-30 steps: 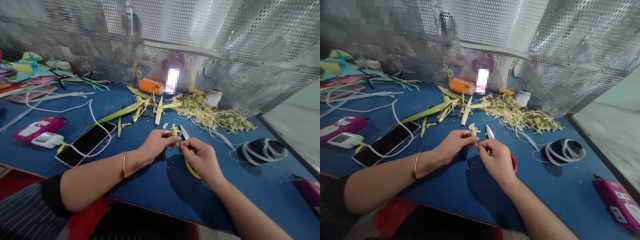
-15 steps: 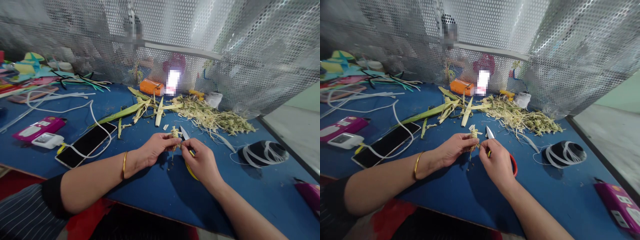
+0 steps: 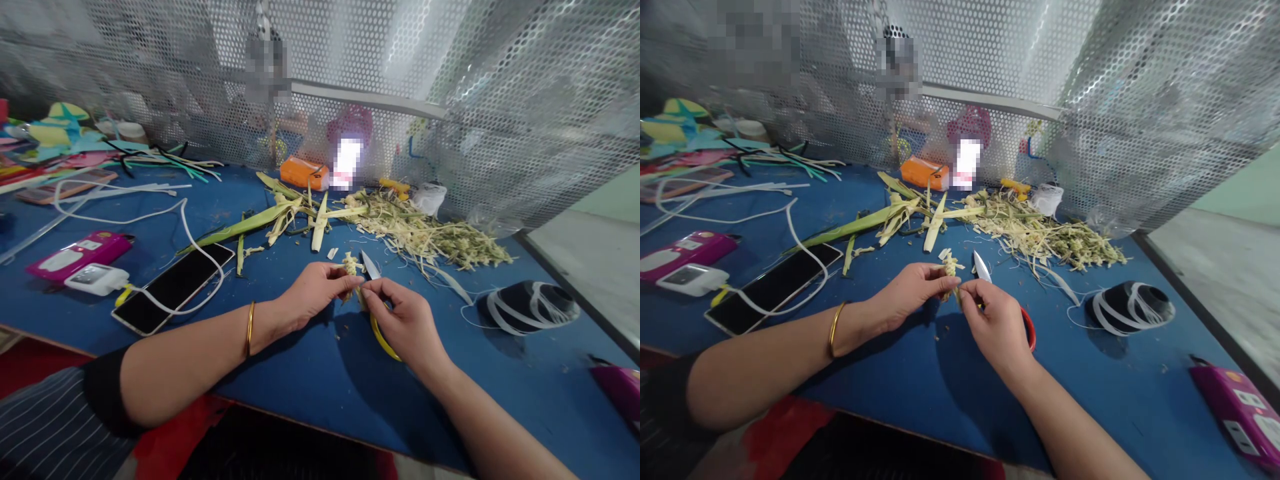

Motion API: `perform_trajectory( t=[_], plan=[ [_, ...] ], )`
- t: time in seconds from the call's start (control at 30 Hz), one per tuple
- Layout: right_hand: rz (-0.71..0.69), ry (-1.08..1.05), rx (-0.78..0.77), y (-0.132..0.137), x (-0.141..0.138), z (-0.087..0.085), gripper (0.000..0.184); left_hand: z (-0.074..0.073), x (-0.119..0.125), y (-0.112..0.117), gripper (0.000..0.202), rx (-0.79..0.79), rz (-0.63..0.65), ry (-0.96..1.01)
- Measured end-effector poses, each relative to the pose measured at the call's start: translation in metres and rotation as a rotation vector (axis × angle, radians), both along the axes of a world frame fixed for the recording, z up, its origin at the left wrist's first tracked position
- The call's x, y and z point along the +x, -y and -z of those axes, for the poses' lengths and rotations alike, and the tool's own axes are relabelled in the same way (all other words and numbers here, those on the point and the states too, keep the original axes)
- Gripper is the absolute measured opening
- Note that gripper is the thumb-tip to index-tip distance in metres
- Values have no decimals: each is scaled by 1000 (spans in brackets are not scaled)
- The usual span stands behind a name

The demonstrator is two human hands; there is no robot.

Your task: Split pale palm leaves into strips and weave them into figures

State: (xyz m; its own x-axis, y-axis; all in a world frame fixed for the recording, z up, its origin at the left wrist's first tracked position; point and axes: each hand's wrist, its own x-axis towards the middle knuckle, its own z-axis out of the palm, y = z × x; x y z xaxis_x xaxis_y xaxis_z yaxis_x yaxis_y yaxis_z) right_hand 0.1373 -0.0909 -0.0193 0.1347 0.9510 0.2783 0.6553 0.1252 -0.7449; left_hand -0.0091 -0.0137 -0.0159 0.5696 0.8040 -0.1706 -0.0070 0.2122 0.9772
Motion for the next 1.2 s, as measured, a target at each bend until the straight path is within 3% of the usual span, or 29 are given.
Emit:
perform_trajectory(
  t=[0.37, 0.73, 0.9, 0.97, 1.13, 1.2],
  plan=[
    [-3, 105, 33, 1, 1, 2, 16, 3, 1, -1, 24, 14, -26, -25],
    [-3, 228, 119, 3, 1, 2, 16, 4, 1, 0, 32, 162, 33, -69],
    [69, 254, 132, 2, -3, 2, 14, 4, 2, 2, 31, 72, 78, -4],
    [69, 146, 82, 1, -4, 1, 15, 4, 3, 2, 29, 44, 66, 20],
    [-11, -425, -129, -4, -5, -2, 19, 3, 2, -1, 29, -12, -17, 68],
    [-9, -487, -138, -5, -5, -2, 20, 2, 1, -2, 29, -45, -41, 76]
  ],
)
